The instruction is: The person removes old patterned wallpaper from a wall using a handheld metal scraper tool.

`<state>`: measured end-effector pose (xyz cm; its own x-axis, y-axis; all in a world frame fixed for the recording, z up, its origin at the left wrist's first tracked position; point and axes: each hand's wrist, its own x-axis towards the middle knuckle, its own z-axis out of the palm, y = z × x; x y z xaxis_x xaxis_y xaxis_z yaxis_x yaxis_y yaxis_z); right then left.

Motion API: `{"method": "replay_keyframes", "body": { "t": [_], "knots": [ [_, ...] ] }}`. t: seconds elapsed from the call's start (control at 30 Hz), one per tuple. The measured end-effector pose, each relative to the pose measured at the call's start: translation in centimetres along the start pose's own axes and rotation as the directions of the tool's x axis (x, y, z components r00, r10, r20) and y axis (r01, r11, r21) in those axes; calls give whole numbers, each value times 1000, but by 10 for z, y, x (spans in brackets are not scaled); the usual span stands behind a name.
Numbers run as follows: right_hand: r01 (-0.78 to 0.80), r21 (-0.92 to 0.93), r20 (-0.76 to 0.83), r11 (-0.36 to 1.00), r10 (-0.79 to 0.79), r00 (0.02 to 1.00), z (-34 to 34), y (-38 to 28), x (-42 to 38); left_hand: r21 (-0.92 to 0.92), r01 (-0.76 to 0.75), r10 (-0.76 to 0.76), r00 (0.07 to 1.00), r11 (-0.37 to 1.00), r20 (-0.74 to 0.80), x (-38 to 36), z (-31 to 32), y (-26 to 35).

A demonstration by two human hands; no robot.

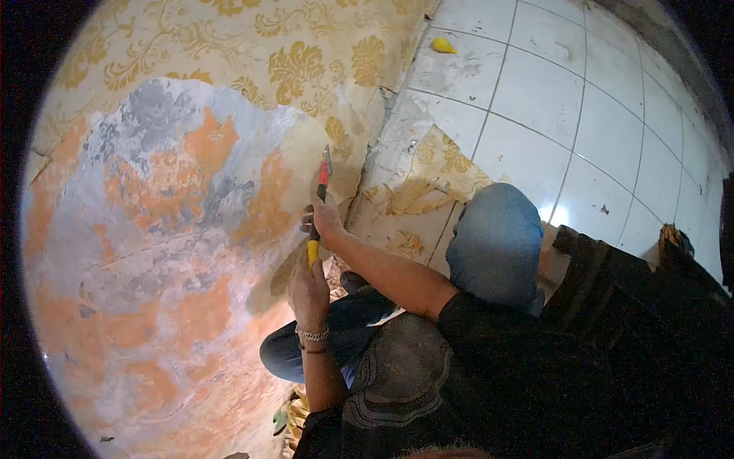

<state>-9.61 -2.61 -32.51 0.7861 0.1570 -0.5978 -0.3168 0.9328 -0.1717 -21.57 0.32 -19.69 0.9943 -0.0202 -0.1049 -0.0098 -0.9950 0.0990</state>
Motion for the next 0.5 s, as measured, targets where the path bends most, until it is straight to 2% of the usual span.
{"method": "replay_keyframes", "body": {
  "t": [0.03,0.13,0.17,0.23,0.27,0.33,0.47,0.5],
  "knots": [
    [26,37,29,999,-27,999,6,-2,-4,1,8,-8,1000,1000,-3,-5,-9,2],
    [94,24,34,995,-95,995,17,6,-15,15,-93,95,986,996,-139,-15,-20,1],
    [93,24,33,995,-94,995,16,9,-11,15,-92,93,986,996,-138,-16,-22,1],
    [-23,36,106,999,19,994,16,9,-7,-101,-4,-3,997,995,-74,-16,-28,2],
    [-23,33,106,999,20,994,16,6,-8,-102,-3,-5,997,995,-75,-14,-27,2],
    [87,-7,8,996,-87,996,13,4,-10,-63,-38,34,997,997,-72,-12,-26,3],
    [102,-53,-43,993,-104,994,18,8,-11,-3,-31,31,998,1000,-47,-10,-28,-1],
    [61,-64,-34,996,-63,997,17,6,-10,-11,7,-7,1000,1000,-13,-7,-28,1]
  ]
}}
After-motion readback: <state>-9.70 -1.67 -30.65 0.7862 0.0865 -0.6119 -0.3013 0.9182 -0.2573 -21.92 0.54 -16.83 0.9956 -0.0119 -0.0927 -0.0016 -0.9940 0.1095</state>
